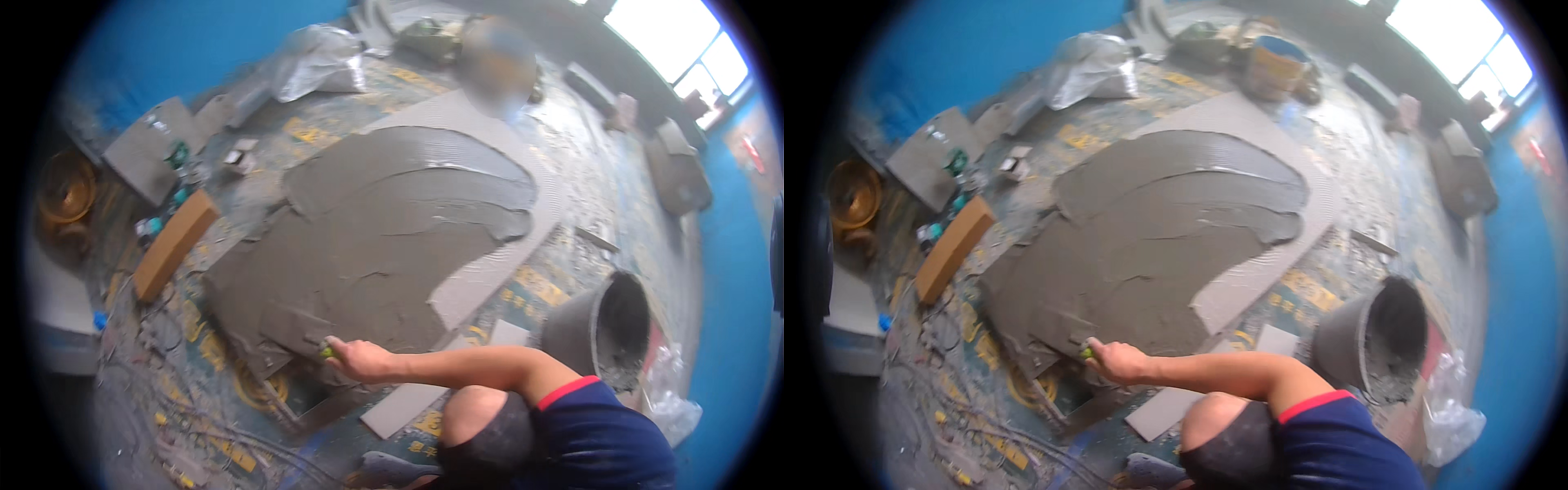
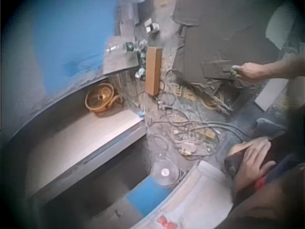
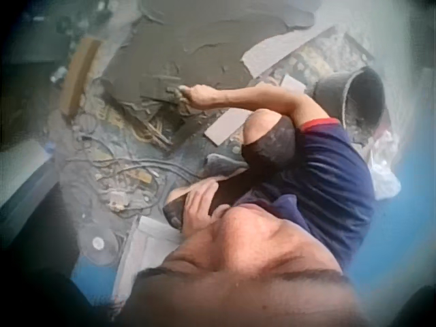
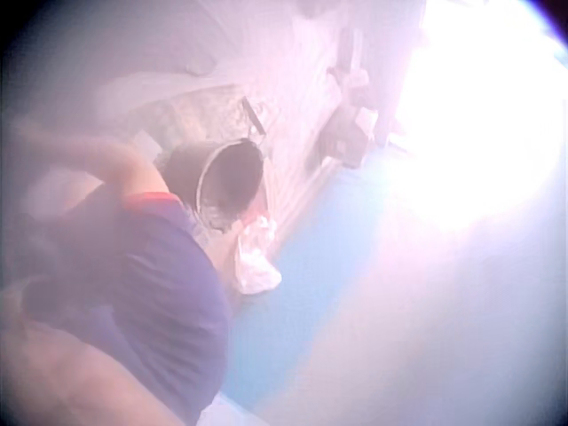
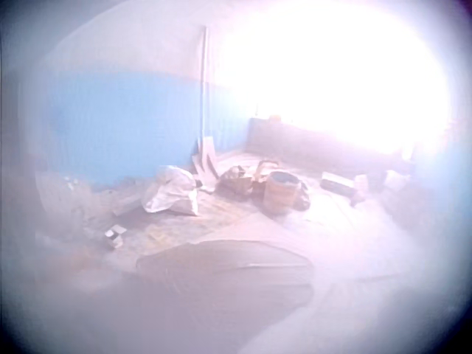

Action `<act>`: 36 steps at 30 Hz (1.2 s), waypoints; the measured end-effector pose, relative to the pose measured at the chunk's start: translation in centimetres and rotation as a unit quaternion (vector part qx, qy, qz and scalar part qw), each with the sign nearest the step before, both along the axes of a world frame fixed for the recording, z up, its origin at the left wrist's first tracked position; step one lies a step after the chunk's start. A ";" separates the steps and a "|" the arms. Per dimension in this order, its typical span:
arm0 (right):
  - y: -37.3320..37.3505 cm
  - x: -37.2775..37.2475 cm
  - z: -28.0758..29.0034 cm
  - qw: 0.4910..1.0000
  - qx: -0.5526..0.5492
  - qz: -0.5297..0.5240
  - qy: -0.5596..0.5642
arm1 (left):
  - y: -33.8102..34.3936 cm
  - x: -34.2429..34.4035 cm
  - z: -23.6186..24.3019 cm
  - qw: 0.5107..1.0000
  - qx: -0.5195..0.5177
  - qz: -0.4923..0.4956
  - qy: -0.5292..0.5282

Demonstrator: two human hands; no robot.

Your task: The person applies mortar from a bucket onto the back of a large tile using a trowel and spreads it evenly across the surface.

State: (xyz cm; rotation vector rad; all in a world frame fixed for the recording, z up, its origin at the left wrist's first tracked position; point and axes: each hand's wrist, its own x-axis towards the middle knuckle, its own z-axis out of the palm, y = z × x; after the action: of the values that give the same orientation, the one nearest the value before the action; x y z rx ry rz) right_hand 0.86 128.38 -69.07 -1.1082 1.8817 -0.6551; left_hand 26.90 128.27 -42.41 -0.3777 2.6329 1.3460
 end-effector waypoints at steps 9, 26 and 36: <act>13.9 -15.6 -0.6 0.898 0.031 -0.396 0.192 | 0.3 -0.8 0.3 0.998 -0.017 -0.050 0.039; 31.2 -17.1 -1.8 0.687 0.058 -0.684 0.239 | -0.7 -1.2 0.2 0.997 0.009 -0.067 0.045; 25.4 -7.4 -3.3 0.820 -0.114 -0.560 -0.037 | -1.0 -1.5 -0.9 0.995 0.008 -0.092 0.041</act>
State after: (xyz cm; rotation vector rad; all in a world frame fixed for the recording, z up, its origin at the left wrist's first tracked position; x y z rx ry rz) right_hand -6.50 153.81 -72.33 0.0562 2.3153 -1.5588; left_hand 25.44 127.24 -43.33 -0.0750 2.6437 1.3483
